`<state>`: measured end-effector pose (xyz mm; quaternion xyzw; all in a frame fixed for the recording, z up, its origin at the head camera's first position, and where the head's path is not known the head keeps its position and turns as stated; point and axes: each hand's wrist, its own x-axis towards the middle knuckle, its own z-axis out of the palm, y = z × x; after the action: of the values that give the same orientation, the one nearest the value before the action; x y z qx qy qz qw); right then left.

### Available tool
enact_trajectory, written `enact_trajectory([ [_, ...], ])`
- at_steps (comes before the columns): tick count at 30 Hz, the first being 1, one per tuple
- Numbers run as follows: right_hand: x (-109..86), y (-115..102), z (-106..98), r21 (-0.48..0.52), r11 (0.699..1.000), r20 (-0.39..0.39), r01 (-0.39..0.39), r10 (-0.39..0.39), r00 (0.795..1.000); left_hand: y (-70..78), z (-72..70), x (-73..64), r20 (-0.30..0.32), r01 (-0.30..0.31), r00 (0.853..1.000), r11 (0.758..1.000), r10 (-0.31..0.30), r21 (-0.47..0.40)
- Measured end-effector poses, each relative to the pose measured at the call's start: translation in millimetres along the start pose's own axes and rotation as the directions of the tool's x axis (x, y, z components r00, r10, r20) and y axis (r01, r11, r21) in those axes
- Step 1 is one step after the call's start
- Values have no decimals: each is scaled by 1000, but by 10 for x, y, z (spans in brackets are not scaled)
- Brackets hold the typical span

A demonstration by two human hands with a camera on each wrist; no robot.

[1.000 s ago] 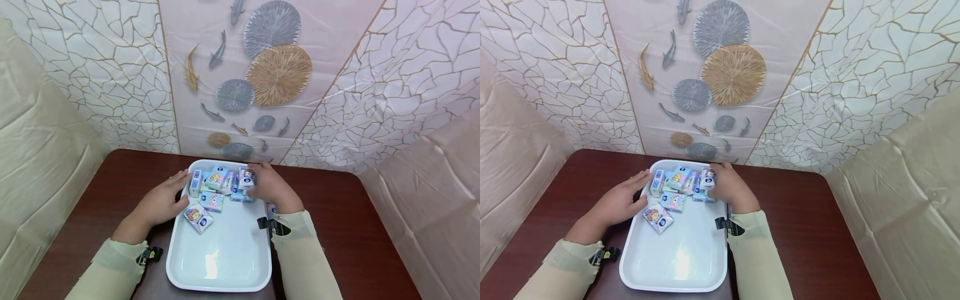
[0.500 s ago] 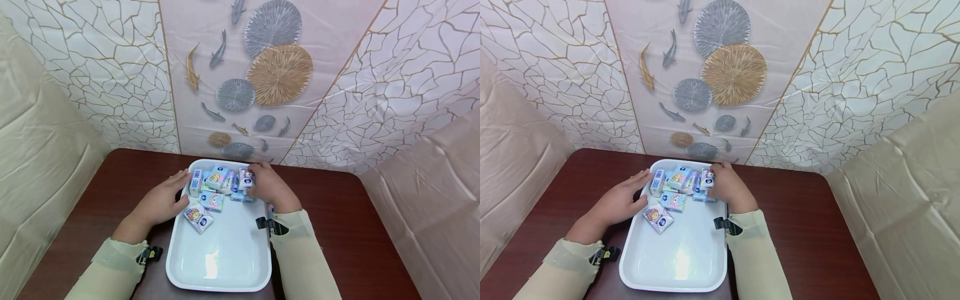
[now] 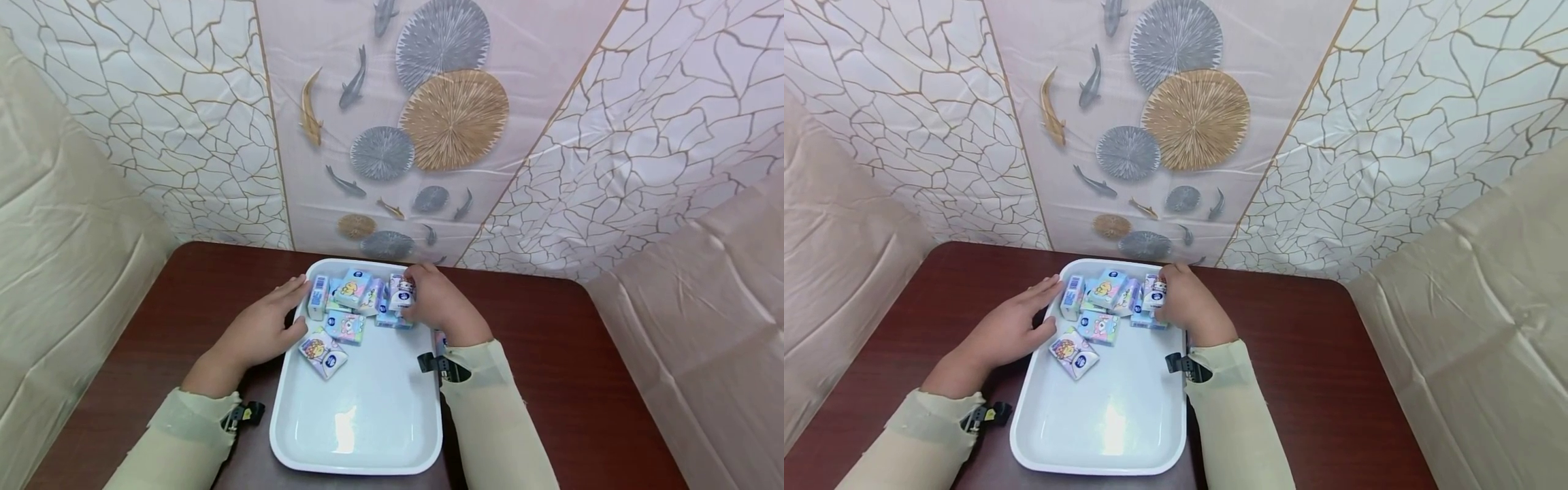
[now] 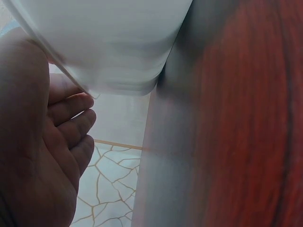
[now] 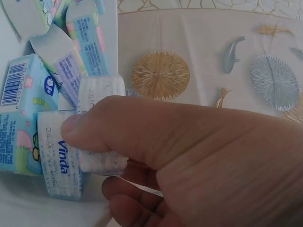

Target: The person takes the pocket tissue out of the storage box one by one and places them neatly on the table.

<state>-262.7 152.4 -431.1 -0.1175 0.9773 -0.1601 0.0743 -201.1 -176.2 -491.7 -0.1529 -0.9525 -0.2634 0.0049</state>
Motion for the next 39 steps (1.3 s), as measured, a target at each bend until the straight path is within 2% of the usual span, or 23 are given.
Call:
enact_trajectory([
  [8, -30, -7, -13, -11, 1000, 5, 4, -4, 1000, -5, 11, 3, -4, -4, 1000, 1000, 4, -2],
  [16, -70, 29, -46, 7, 999, 11, 42, -42, 999, -20, 24, -4, 1, 0, 1000, 1000, 0, 7],
  [31, -295, 75, -202, 40, 994, -47, 103, -101, 994, -4, 9, 1, 0, -3, 1000, 1000, 3, 7],
  [39, -455, 118, -296, 79, 993, -51, 86, -82, 995, -1, 9, 1, -6, -5, 1000, 1000, 5, 4],
])
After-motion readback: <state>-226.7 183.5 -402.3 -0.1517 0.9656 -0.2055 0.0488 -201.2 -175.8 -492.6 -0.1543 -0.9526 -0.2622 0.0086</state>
